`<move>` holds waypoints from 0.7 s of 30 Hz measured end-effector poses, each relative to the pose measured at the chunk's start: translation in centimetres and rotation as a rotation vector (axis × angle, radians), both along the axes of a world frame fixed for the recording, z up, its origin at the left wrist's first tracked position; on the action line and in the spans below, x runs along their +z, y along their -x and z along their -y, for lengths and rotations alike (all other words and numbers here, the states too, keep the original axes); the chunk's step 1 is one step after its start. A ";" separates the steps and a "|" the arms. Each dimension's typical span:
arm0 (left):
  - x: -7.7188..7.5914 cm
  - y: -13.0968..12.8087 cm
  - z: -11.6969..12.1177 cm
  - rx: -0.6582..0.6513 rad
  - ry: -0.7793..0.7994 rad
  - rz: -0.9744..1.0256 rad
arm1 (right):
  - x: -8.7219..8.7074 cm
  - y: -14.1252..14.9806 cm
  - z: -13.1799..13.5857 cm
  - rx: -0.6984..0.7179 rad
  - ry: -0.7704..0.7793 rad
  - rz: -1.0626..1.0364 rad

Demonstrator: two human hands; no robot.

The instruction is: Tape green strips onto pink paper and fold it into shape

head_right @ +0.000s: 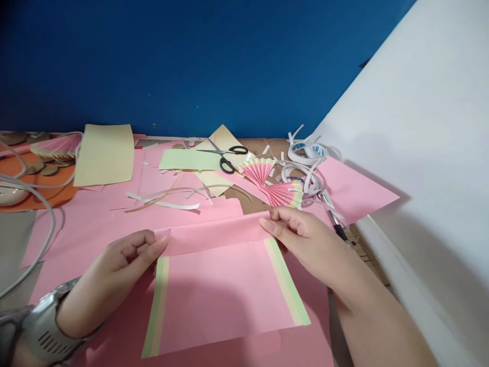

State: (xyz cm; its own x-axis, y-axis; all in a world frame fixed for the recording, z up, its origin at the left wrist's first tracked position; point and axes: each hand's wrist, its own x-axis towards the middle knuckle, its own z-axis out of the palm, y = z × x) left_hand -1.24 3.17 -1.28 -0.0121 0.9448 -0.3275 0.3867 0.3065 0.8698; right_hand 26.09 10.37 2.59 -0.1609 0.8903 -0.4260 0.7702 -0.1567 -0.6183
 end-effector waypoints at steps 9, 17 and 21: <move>0.0 0.0 0.0 0.001 -0.005 -0.002 | 0.6 0.6 0.0 -0.003 -0.007 0.026; 0.1 0.0 0.0 0.009 0.004 0.029 | 0.5 0.3 0.1 -0.005 -0.009 0.019; 0.0 0.0 0.1 0.014 0.010 0.014 | 0.3 0.2 0.1 -0.008 -0.035 0.029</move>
